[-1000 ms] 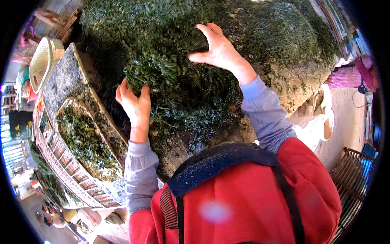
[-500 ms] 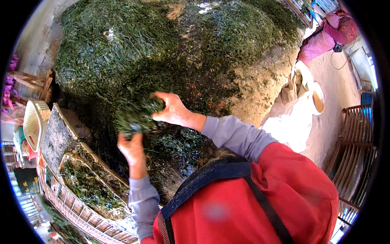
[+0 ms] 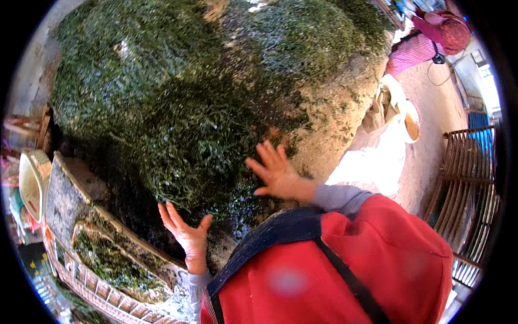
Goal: The person picks through a pile of green leaves on a table by hand and places them into rows on a wooden tray.
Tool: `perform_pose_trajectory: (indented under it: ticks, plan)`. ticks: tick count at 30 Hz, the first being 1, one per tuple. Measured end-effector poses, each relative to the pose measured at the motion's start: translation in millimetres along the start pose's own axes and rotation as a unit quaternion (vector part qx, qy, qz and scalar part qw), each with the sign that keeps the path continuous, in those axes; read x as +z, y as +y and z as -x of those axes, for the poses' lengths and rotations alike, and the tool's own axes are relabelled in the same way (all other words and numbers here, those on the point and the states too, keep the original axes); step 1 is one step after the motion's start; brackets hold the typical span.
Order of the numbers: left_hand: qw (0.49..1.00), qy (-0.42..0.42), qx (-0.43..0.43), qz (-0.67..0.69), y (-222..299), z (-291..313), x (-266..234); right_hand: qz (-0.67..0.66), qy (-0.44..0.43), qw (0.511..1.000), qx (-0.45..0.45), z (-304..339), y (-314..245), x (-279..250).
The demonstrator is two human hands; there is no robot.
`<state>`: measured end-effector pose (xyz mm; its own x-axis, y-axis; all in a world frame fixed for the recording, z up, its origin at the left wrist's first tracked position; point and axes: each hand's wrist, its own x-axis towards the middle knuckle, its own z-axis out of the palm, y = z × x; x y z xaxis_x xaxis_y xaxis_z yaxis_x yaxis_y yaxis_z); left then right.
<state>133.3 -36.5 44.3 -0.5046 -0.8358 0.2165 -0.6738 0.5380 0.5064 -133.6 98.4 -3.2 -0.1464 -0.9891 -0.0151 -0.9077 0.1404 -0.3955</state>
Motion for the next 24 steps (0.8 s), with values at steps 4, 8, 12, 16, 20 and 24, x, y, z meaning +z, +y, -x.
perform_pose_trajectory:
  ticks: [4, 8, 12, 16, 20, 24]
  plan:
    - [0.987, -0.069, -0.008, -0.143, -8, -11, 46, 0.051, 0.072, 0.986, -0.141, -42, -32, 41]
    - [0.99, -0.012, -0.003, -0.138, -22, -30, 54, 0.053, 0.129, 0.98, -0.142, -80, -49, 44]
    - [0.995, -0.033, 0.011, -0.096, -31, -27, 39, -0.074, 0.048, 0.98, -0.176, -80, -10, -28]
    - [0.999, 0.01, 0.017, -0.045, -30, -32, 38, 0.013, 0.22, 0.97, 0.101, -95, 66, -66]
    - [1.0, 0.007, 0.007, -0.028, -21, -49, 27, -0.023, 0.315, 0.931, 0.182, -133, 110, -13]
    - [0.986, -0.118, 0.118, 0.002, -3, -49, -1, -0.444, 0.265, 0.855, 0.028, -188, 56, 55]
